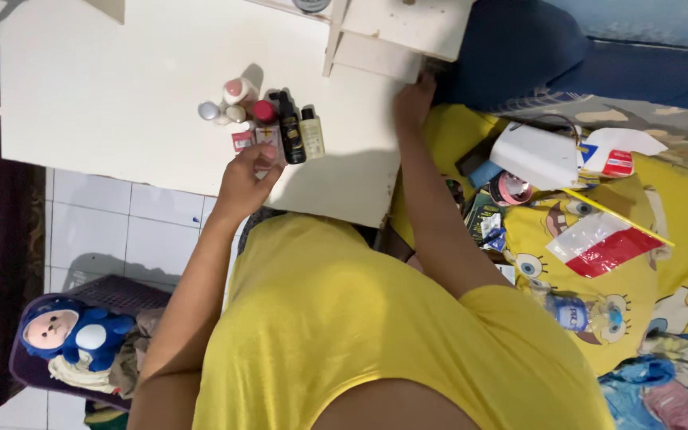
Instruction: The person wipes a white shelf surface with a tissue, then removes several small bottles and boxes from the shelf, wipes the shelf again, and places the items back. The person also handles a small round container and continues wiping the shelf surface.
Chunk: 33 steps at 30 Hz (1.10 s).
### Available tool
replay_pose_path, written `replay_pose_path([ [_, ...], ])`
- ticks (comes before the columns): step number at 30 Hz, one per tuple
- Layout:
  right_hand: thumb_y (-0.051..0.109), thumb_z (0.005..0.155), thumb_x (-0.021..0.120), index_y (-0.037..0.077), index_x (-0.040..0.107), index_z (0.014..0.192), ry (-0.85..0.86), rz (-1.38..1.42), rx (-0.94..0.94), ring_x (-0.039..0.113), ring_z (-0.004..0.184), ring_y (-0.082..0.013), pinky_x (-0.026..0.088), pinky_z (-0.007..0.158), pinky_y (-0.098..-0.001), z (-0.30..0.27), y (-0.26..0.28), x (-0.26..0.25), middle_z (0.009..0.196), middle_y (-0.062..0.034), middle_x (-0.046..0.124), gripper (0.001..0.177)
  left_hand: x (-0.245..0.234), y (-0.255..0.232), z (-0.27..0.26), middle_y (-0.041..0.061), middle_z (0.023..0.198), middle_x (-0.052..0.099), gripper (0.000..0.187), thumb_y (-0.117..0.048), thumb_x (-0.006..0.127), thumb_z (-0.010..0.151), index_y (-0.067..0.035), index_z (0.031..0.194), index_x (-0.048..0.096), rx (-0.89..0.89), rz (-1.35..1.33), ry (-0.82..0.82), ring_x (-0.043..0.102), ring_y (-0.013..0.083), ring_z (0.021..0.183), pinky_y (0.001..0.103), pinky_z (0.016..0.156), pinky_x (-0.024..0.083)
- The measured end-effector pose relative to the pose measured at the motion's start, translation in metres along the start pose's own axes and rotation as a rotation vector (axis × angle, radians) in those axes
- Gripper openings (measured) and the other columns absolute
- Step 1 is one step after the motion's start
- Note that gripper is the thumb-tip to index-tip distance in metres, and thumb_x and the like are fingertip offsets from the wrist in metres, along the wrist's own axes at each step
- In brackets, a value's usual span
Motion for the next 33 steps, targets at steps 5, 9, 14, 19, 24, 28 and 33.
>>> replay_pose_path([
  [5, 0.023, 0.095, 0.057, -0.001, 0.066, 0.122, 0.125, 0.269, 0.011, 0.051, 0.123, -0.0361, 0.037, 0.109, -0.0472, 0.015, -0.007, 0.018, 0.126, -0.0198, 0.062, 0.037, 0.021, -0.01, 0.009, 0.012, 0.108, 0.072, 0.033, -0.017, 0.076, 0.092, 0.001, 0.118, 0.066, 0.033, -0.04, 0.014, 0.071, 0.0224, 0.093, 0.033, 0.079, 0.059],
  [9, 0.02, 0.076, 0.058, 0.0, 0.061, 0.136, 0.06, 0.015, -0.19, 0.045, 0.128, -0.0381, 0.032, 0.107, -0.0458, -0.036, 0.009, -0.007, 0.142, -0.0247, 0.056, 0.063, 0.033, -0.025, 0.017, 0.012, 0.105, 0.073, 0.036, -0.018, 0.076, 0.09, 0.0, 0.119, 0.065, 0.062, -0.007, 0.067, 0.071, 0.0217, 0.092, 0.035, 0.081, 0.058],
  [14, 0.017, 0.087, 0.057, 0.0, 0.063, 0.132, 0.016, 0.265, -0.022, 0.052, 0.122, -0.0397, 0.039, 0.103, -0.0476, 0.002, -0.004, 0.001, 0.133, -0.0242, 0.059, 0.049, 0.039, -0.036, 0.014, 0.014, 0.102, 0.072, 0.033, -0.018, 0.078, 0.091, 0.0, 0.116, 0.067, 0.144, 0.114, 0.078, 0.071, 0.0233, 0.089, 0.036, 0.081, 0.057],
  [19, 0.013, 0.096, 0.057, -0.001, 0.063, 0.129, -0.035, 0.673, 0.102, 0.057, 0.115, -0.0412, 0.046, 0.098, -0.0494, 0.034, -0.03, 0.025, 0.127, -0.0238, 0.061, 0.037, 0.049, -0.037, 0.018, 0.014, 0.107, 0.072, 0.035, -0.018, 0.078, 0.091, 0.0, 0.118, 0.066, 0.163, 0.075, 0.076, 0.071, 0.0233, 0.09, 0.036, 0.08, 0.058],
  [24, 0.001, 0.101, 0.049, -0.003, 0.058, 0.136, 0.149, 0.555, -0.304, 0.059, 0.112, -0.0446, 0.05, 0.095, -0.0467, -0.092, -0.018, -0.014, 0.142, -0.0324, 0.052, 0.037, 0.058, -0.035, 0.005, 0.015, 0.115, 0.071, 0.034, -0.017, 0.078, 0.093, 0.0, 0.12, 0.066, 0.17, 0.022, 0.118, 0.071, 0.0243, 0.095, 0.036, 0.079, 0.057],
  [28, 0.012, 0.108, 0.056, -0.002, 0.059, 0.122, 0.5, 0.684, -0.413, 0.06, 0.107, -0.0379, 0.046, 0.106, -0.0522, -0.227, -0.015, -0.061, 0.112, -0.0199, 0.063, 0.02, 0.048, -0.016, -0.002, 0.014, 0.115, 0.071, 0.037, -0.019, 0.077, 0.093, 0.0, 0.122, 0.066, 0.062, 0.015, 0.102, 0.071, 0.0229, 0.096, 0.035, 0.077, 0.057],
  [33, 0.017, 0.108, 0.052, -0.001, 0.062, 0.117, 0.507, 0.923, -0.169, 0.062, 0.101, -0.0357, 0.049, 0.089, -0.047, -0.153, -0.027, -0.032, 0.11, -0.0205, 0.065, 0.022, 0.042, -0.003, -0.006, 0.014, 0.113, 0.071, 0.037, -0.019, 0.077, 0.092, 0.001, 0.122, 0.065, 0.044, 0.022, 0.114, 0.071, 0.0225, 0.097, 0.035, 0.076, 0.057],
])
Point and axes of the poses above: each hand's wrist, its own z-axis towards the middle knuckle, its own x-axis out of the palm, y = z × x, the point moved 8 cm from there along z, towards the middle knuckle
